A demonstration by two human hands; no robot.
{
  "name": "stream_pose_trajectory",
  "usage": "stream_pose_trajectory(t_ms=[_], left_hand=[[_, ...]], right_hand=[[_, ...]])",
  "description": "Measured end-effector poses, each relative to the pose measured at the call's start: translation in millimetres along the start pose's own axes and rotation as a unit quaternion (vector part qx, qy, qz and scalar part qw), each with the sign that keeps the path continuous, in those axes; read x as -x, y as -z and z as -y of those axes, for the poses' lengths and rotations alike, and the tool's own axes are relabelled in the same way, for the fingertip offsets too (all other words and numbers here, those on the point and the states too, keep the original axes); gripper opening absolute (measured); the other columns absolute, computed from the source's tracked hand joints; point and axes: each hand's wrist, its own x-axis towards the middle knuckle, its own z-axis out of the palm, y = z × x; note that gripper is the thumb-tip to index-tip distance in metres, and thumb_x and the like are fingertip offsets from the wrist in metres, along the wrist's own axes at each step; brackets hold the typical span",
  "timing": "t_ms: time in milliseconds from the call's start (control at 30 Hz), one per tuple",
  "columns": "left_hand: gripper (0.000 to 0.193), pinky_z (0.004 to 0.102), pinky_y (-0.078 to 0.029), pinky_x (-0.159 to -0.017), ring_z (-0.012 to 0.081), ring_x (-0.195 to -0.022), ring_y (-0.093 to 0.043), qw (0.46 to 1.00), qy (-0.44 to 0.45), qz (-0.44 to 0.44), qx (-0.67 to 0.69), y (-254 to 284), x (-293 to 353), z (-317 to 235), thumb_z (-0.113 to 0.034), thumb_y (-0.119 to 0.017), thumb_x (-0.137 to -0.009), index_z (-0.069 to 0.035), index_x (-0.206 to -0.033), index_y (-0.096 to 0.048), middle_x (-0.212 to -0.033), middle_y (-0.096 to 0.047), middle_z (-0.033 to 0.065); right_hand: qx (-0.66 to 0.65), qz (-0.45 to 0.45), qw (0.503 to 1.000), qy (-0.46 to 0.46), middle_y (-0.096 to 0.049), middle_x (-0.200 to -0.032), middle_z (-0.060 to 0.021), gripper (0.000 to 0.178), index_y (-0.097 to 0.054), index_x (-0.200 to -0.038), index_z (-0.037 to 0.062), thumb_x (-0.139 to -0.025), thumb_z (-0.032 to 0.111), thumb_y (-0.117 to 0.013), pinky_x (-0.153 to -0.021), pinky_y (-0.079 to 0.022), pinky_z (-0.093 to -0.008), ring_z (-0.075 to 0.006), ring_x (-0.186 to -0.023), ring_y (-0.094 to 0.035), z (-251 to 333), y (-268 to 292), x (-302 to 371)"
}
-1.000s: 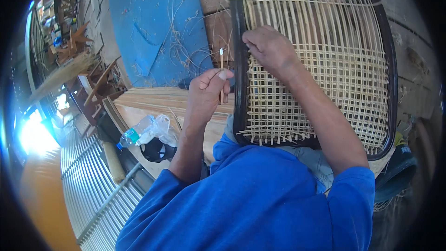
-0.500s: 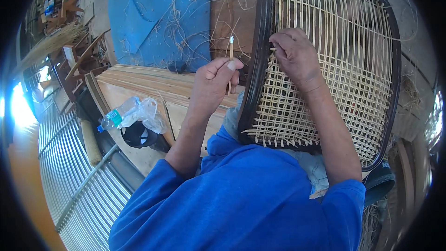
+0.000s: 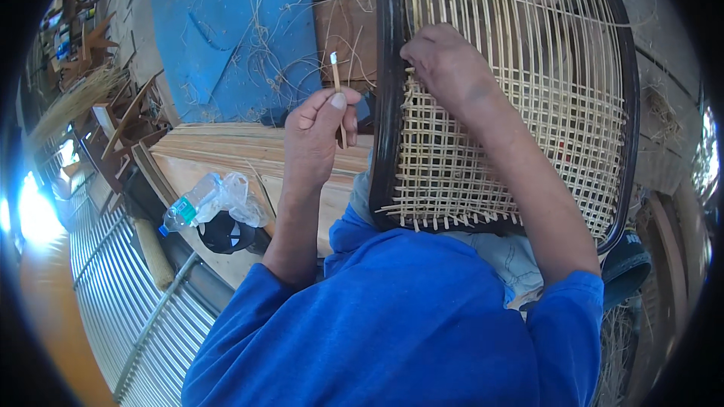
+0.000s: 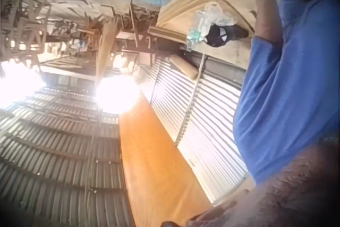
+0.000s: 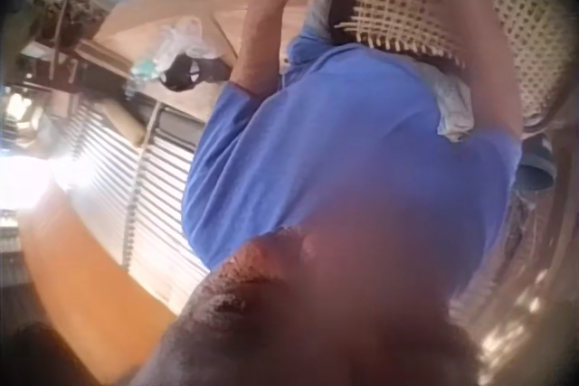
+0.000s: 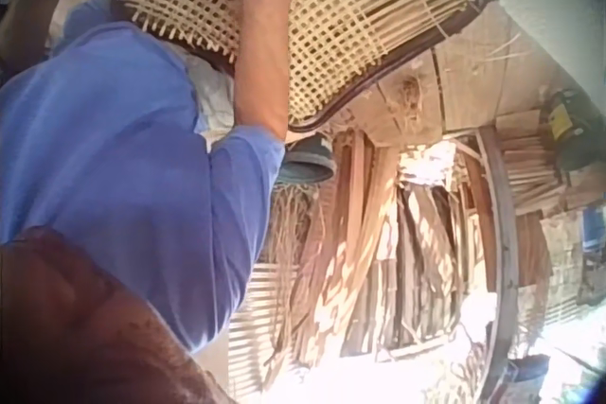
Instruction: Weaving a rattan pattern onto a wooden chair seat frame using hand tools.
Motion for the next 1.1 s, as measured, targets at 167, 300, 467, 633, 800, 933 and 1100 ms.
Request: stream_pose_trajectory(t_ms=[167, 300, 467, 633, 800, 933, 1100], left_hand=[[0.019, 0.0211, -0.04, -0.051, 0.0076, -0.053, -0.046, 1.0, 0.0, -0.001, 0.002, -0.7, -1.8, 1.9, -0.013, -0.048, -0.092, 0.002, -0.095, -0.06, -0.062, -0.051, 0.0023], [0.019, 0.0208, -0.04, -0.049, 0.0076, -0.053, -0.046, 1.0, -0.011, -0.003, -0.011, -0.1, -2.3, 2.8, -0.013, -0.048, -0.091, 0.001, -0.095, -0.06, -0.063, -0.051, 0.0023], [0.019, 0.0205, -0.039, -0.049, 0.0075, -0.054, -0.046, 1.0, -0.017, 0.0, -0.004, 3.6, -2.2, 4.2, -0.013, -0.048, -0.091, 0.001, -0.095, -0.06, -0.064, -0.052, 0.002], [0.019, 0.0202, -0.039, -0.049, 0.0073, -0.055, -0.047, 1.0, -0.018, 0.003, -0.003, 4.9, -1.5, 4.5, -0.013, -0.049, -0.092, 0.001, -0.095, -0.06, -0.065, -0.052, 0.0018], [0.019, 0.0194, -0.037, -0.048, 0.0067, -0.054, -0.047, 0.999, -0.037, 0.009, 0.007, 3.3, -2.5, 8.4, -0.014, -0.049, -0.092, 0.0, -0.096, -0.061, -0.065, -0.052, 0.0012], [0.019, 0.0191, -0.036, -0.047, 0.0068, -0.053, -0.047, 1.0, -0.018, 0.009, 0.009, 6.4, -1.7, 8.5, -0.015, -0.049, -0.091, -0.001, -0.096, -0.061, -0.065, -0.053, 0.0014], [0.019, 0.0191, -0.034, -0.047, 0.0077, -0.053, -0.049, 1.0, -0.01, -0.003, 0.013, 8.3, -3.2, 8.1, -0.016, -0.05, -0.091, -0.001, -0.096, -0.061, -0.065, -0.053, 0.0011]], right_hand=[[-0.108, 0.043, 0.988, -0.101, -0.06, -0.085, -0.0077, 0.01, -0.061, -0.089, 0.0045, -0.078, 0.003, -0.062, -0.071, -0.051, -0.0298, -0.0215, -0.078, -0.06, -1.4, 0.9, -4.8], [-0.123, 0.039, 0.983, -0.127, -0.06, -0.084, -0.0075, 0.009, -0.06, -0.088, 0.0037, -0.079, 0.003, -0.061, -0.071, -0.05, -0.0283, -0.0187, -0.079, -0.06, -3.2, 0.3, -1.5], [-0.034, 0.08, 0.992, -0.096, -0.059, -0.084, -0.0096, 0.006, -0.058, -0.083, 0.0018, -0.08, 0.006, -0.057, -0.076, -0.048, -0.0334, -0.0245, -0.082, -0.058, 3.0, 3.5, -9.2], [0.007, 0.15, 0.982, -0.113, -0.058, -0.081, -0.0118, 0.005, -0.058, -0.082, 0.0015, -0.078, 0.004, -0.055, -0.075, -0.047, -0.0373, -0.0283, -0.082, -0.057, 8.1, 8.7, -23.1], [0.063, 0.203, 0.97, -0.119, -0.059, -0.079, -0.013, 0.005, -0.058, -0.08, 0.0009, -0.079, 0.005, -0.055, -0.07, -0.048, -0.0367, -0.0282, -0.074, -0.058, 9.5, 8.4, -32.5], [-0.059, 0.253, 0.94, -0.221, -0.059, -0.077, -0.0108, 0.007, -0.059, -0.082, 0.0015, -0.08, 0.007, -0.056, -0.067, -0.048, -0.0337, -0.0221, -0.07, -0.059, 8.2, 19.5, -40.1], [-0.106, 0.228, 0.947, -0.198, -0.059, -0.079, -0.0057, 0.009, -0.061, -0.088, 0.0044, -0.083, 0.009, -0.056, -0.069, -0.049, -0.0293, -0.0137, -0.07, -0.057, -1.2, 23.2, -31.4]])
